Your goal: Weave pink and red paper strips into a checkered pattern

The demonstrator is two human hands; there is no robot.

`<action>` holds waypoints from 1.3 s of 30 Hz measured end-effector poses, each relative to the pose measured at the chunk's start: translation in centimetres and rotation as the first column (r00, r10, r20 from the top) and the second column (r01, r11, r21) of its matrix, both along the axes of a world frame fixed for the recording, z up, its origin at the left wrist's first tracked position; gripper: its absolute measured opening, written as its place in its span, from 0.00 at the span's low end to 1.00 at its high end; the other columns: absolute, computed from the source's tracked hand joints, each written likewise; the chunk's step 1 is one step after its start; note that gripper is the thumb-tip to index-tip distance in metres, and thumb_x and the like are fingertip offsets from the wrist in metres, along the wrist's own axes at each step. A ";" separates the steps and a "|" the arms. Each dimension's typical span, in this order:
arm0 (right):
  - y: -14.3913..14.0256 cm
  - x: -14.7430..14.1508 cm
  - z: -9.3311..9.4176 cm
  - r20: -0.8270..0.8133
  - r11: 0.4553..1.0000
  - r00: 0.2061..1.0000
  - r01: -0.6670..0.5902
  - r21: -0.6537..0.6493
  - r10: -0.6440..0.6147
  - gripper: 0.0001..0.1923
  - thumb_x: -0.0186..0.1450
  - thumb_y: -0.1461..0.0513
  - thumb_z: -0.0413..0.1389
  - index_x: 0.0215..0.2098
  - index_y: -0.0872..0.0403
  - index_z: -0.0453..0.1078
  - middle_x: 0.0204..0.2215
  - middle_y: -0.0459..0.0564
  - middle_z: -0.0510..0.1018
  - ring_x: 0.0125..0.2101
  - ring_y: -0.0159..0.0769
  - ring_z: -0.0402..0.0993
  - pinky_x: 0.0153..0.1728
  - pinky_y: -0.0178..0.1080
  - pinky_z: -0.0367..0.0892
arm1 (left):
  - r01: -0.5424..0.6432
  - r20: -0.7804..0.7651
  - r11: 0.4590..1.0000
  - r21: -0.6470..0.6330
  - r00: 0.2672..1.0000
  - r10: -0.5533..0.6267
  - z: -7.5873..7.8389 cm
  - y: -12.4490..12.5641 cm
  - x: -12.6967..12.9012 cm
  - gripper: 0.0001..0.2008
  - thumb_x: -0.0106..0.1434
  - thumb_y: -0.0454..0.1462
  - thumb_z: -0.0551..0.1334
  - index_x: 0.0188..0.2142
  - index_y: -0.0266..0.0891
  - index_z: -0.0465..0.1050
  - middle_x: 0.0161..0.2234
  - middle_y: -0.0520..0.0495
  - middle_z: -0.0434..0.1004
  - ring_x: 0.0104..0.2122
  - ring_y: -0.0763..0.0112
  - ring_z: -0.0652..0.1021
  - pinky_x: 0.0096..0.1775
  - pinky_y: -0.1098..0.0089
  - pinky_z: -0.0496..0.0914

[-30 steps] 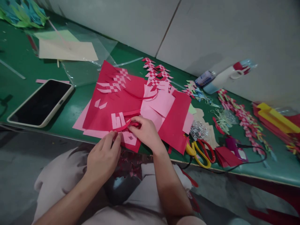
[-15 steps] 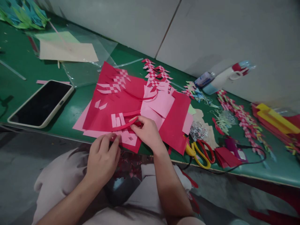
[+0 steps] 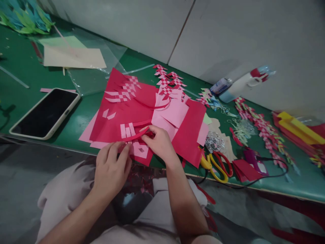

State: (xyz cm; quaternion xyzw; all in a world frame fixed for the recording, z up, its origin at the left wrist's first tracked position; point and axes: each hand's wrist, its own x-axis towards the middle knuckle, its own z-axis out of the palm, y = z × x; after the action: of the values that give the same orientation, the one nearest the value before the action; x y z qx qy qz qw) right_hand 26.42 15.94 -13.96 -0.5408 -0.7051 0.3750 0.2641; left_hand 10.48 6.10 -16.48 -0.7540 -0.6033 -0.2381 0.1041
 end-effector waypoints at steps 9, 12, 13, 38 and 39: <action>0.1 -0.2 -0.5 -0.090 1.000 0.996 0.007 -0.026 -0.010 0.09 0.59 0.64 0.54 0.37 0.51 0.74 0.35 0.44 0.80 0.34 0.33 0.75 0.37 0.36 0.68 | 0.042 0.004 0.998 -0.056 0.999 -0.042 0.1 0.6 0.0 0.18 0.61 0.33 0.59 0.51 0.29 0.71 0.45 0.33 0.70 0.44 0.54 0.71 0.48 0.57 0.69; 0.2 -0.2 -0.7 -0.117 0.999 0.993 0.022 -0.028 -0.025 0.09 0.58 0.64 0.54 0.37 0.51 0.74 0.34 0.44 0.80 0.33 0.32 0.75 0.37 0.36 0.68 | 0.045 0.010 0.998 -0.049 0.999 -0.045 0.1 0.6 -0.1 0.18 0.61 0.33 0.59 0.50 0.28 0.71 0.44 0.33 0.71 0.44 0.54 0.71 0.47 0.57 0.69; 0.2 -0.2 -0.7 -0.125 0.999 0.992 0.026 -0.025 -0.029 0.10 0.58 0.65 0.54 0.37 0.51 0.74 0.34 0.45 0.80 0.33 0.32 0.75 0.37 0.36 0.68 | 0.041 0.015 0.998 -0.042 0.999 -0.041 0.1 0.6 -0.1 0.17 0.61 0.33 0.59 0.50 0.28 0.71 0.44 0.33 0.71 0.43 0.54 0.71 0.47 0.57 0.69; 0.4 -0.2 -0.9 -0.127 0.997 0.989 0.065 -0.050 -0.071 0.07 0.59 0.61 0.56 0.36 0.51 0.73 0.36 0.45 0.80 0.30 0.31 0.75 0.35 0.37 0.69 | -0.040 0.104 0.999 0.017 0.994 0.038 -0.1 0.5 -0.6 0.17 0.60 0.32 0.60 0.49 0.29 0.69 0.43 0.35 0.73 0.42 0.56 0.72 0.47 0.58 0.69; 0.4 -0.2 -0.9 -0.122 0.997 0.990 0.062 -0.047 -0.068 0.07 0.60 0.61 0.56 0.36 0.51 0.73 0.36 0.45 0.80 0.30 0.31 0.74 0.35 0.36 0.69 | -0.043 0.105 0.999 0.015 0.994 0.041 -0.1 0.5 -0.6 0.17 0.61 0.32 0.59 0.49 0.29 0.69 0.43 0.35 0.73 0.42 0.56 0.72 0.47 0.58 0.69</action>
State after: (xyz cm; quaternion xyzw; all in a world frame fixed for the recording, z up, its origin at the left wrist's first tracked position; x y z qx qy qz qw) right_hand 26.22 16.39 -14.84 -0.5449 -0.6612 0.4140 0.3074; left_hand 9.86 6.61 -16.61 -0.7266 -0.6216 -0.2802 0.0839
